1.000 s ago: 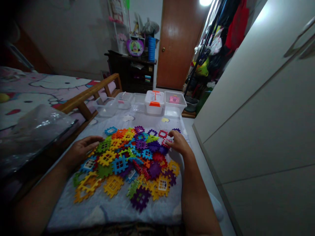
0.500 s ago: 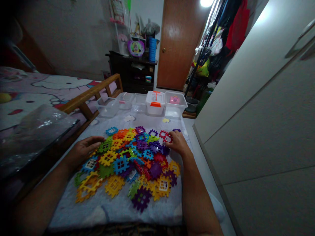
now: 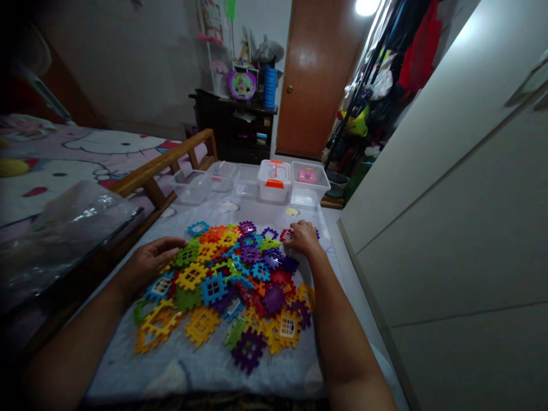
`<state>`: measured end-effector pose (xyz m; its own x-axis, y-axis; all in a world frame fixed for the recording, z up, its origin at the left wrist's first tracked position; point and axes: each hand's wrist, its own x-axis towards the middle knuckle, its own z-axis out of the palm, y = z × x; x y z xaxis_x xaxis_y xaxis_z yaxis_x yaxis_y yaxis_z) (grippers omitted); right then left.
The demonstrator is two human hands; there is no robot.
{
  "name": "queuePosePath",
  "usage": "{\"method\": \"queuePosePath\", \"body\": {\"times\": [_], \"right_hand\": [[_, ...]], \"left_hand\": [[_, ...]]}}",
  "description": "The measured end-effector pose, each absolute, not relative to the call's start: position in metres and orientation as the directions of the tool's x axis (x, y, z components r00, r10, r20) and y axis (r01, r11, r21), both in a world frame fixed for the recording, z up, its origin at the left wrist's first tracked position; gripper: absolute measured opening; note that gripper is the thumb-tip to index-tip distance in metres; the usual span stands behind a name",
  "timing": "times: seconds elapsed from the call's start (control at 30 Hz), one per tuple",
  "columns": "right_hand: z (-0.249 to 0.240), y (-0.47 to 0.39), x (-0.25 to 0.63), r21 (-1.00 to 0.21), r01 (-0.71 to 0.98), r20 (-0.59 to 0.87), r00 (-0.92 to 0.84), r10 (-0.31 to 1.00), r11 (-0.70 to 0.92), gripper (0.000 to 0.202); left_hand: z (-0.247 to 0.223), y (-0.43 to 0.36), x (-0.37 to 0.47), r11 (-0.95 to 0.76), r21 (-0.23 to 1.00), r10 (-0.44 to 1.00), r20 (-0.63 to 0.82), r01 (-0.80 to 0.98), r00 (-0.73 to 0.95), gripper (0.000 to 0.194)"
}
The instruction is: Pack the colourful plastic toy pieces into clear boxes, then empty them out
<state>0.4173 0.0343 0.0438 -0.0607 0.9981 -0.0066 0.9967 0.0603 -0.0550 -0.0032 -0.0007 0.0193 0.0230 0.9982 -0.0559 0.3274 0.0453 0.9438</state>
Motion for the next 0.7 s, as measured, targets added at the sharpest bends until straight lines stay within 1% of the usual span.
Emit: {"method": "queuePosePath", "body": {"times": [0.07, 0.23, 0.3, 0.5, 0.63, 0.7], "right_hand": [[0.044, 0.036, 0.418, -0.061, 0.995, -0.024, -0.082, 0.996, 0.080, 0.053], [0.043, 0.039, 0.414, -0.055, 0.990, -0.074, -0.134, 0.988, 0.130, 0.039], [0.044, 0.041, 0.416, -0.058, 0.988, -0.072, -0.145, 0.987, 0.141, 0.038], [0.052, 0.053, 0.439, -0.086, 0.987, -0.037, -0.136, 0.990, 0.133, 0.053], [0.049, 0.058, 0.441, -0.105, 0.983, -0.087, -0.161, 0.983, 0.152, 0.050], [0.048, 0.059, 0.442, -0.108, 0.982, -0.099, -0.166, 0.981, 0.155, 0.056]], "left_hand": [[0.019, 0.000, -0.004, 0.045, 0.941, 0.998, -0.055, 0.335, 0.019, 0.048], [0.020, -0.001, -0.003, 0.035, 0.940, 0.999, -0.046, 0.340, 0.026, 0.049], [0.020, -0.001, -0.003, 0.032, 0.941, 0.999, -0.043, 0.338, 0.024, 0.049], [0.019, 0.000, -0.003, 0.051, 0.936, 0.998, -0.061, 0.349, 0.017, 0.055], [0.018, 0.000, -0.004, 0.043, 0.936, 0.998, -0.057, 0.351, 0.029, 0.057], [0.017, 0.001, -0.004, 0.034, 0.936, 0.998, -0.048, 0.350, 0.031, 0.056]]}}
